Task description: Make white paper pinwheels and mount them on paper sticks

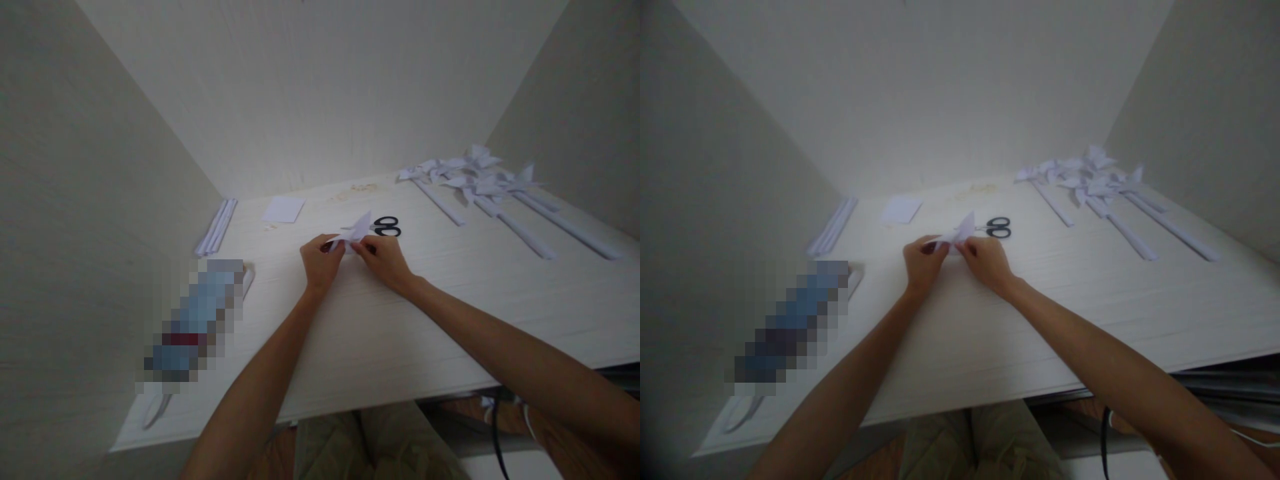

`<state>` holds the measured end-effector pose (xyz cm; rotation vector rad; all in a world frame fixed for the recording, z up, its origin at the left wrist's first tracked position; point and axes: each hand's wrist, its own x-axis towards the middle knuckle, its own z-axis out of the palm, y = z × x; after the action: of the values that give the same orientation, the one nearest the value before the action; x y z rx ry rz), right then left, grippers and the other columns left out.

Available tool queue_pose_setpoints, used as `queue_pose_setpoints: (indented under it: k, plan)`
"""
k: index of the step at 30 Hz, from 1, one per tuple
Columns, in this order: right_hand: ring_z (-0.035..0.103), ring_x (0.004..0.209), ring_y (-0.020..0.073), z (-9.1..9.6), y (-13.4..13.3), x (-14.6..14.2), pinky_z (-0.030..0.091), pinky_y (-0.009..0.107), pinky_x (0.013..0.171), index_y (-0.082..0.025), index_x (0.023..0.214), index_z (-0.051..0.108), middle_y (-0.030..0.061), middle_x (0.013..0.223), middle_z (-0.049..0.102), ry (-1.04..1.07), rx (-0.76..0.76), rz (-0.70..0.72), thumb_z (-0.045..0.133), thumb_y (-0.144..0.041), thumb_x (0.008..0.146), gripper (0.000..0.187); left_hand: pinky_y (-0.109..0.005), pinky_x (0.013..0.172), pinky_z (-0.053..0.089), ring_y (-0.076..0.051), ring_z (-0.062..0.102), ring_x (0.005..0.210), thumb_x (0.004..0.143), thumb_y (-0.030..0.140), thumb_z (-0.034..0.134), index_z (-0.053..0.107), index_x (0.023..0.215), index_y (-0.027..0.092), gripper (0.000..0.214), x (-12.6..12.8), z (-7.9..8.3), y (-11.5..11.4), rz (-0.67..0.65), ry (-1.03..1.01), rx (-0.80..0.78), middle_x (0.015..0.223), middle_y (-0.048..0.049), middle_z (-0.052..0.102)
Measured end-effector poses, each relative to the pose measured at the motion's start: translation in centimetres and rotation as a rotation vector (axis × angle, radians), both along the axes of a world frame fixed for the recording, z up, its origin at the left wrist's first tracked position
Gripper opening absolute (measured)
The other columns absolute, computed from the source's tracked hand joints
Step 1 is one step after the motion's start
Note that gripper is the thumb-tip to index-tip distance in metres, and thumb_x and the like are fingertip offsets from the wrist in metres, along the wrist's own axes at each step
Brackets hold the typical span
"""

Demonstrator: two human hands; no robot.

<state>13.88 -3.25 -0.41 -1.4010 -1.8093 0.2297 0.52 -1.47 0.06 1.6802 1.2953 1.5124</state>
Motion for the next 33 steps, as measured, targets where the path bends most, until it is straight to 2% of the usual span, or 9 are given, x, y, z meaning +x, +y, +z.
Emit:
queue_pose_setpoints:
  k: [10, 17, 21, 27, 30, 33]
  plan:
    - [0.038, 0.045, 0.0082, -0.32, 0.0, 0.08, 0.026, 0.022, 0.047, -0.017, 0.049, 0.048, -0.0015, 0.047, 0.05, 0.026, 0.064, -0.014, 0.056, -0.037, 0.075, 0.034, -0.022, 0.057, 0.046, -0.012, 0.059, 0.059, 0.06, 0.013, 0.059, 0.069, 0.069, 0.016, 0.013, -0.11, -0.3, 0.16, -0.008, 0.044, 0.032, 0.065, -0.0016, 0.067]
    - [0.042, 0.043, 0.0084, -0.02, -0.06, -0.07, 0.029, 0.023, 0.048, -0.016, 0.048, 0.048, -0.0004, 0.044, 0.052, 0.053, -0.031, 0.036, 0.049, -0.047, 0.079, 0.043, -0.022, 0.056, 0.046, -0.011, 0.059, 0.058, 0.061, 0.014, 0.059, 0.069, 0.067, 0.016, 0.011, -0.11, -0.12, 0.06, 0.014, 0.023, 0.022, 0.064, -0.0008, 0.067]
    - [0.042, 0.043, 0.0089, 0.09, -0.19, -0.1, 0.027, 0.023, 0.049, -0.016, 0.049, 0.048, 0.0004, 0.044, 0.051, -0.008, -0.012, 0.028, 0.041, -0.048, 0.083, 0.047, -0.022, 0.056, 0.046, -0.012, 0.059, 0.058, 0.061, 0.015, 0.06, 0.069, 0.068, 0.016, 0.011, -0.04, -0.13, 0.06, -0.003, 0.045, 0.027, 0.065, -0.0014, 0.067]
    - [0.035, 0.043, 0.0092, -0.1, -0.15, -0.01, 0.02, 0.025, 0.048, -0.017, 0.049, 0.047, 0.0002, 0.045, 0.047, -0.149, 0.042, -0.046, 0.037, -0.048, 0.084, 0.048, -0.023, 0.058, 0.047, -0.012, 0.06, 0.06, 0.062, 0.015, 0.061, 0.069, 0.069, 0.016, 0.011, -0.01, -0.29, 0.14, -0.013, 0.038, 0.026, 0.067, -0.0022, 0.067]
    - [0.032, 0.042, 0.0082, -0.12, -0.06, 0.03, 0.021, 0.024, 0.048, -0.017, 0.047, 0.043, -0.0011, 0.043, 0.044, -0.105, 0.035, -0.005, 0.039, -0.047, 0.084, 0.048, -0.023, 0.058, 0.047, -0.012, 0.06, 0.059, 0.062, 0.015, 0.06, 0.068, 0.068, 0.016, 0.01, 0.0, -0.28, 0.14, -0.014, 0.038, 0.031, 0.066, -0.0021, 0.067]
    - [0.036, 0.043, 0.0079, -0.01, 0.02, 0.03, 0.024, 0.023, 0.048, -0.017, 0.048, 0.042, -0.0012, 0.044, 0.046, -0.04, -0.001, 0.081, 0.043, -0.042, 0.083, 0.043, -0.022, 0.057, 0.047, -0.012, 0.06, 0.059, 0.062, 0.014, 0.059, 0.069, 0.069, 0.015, 0.011, 0.01, -0.2, 0.13, -0.017, 0.043, 0.039, 0.066, -0.0026, 0.067]
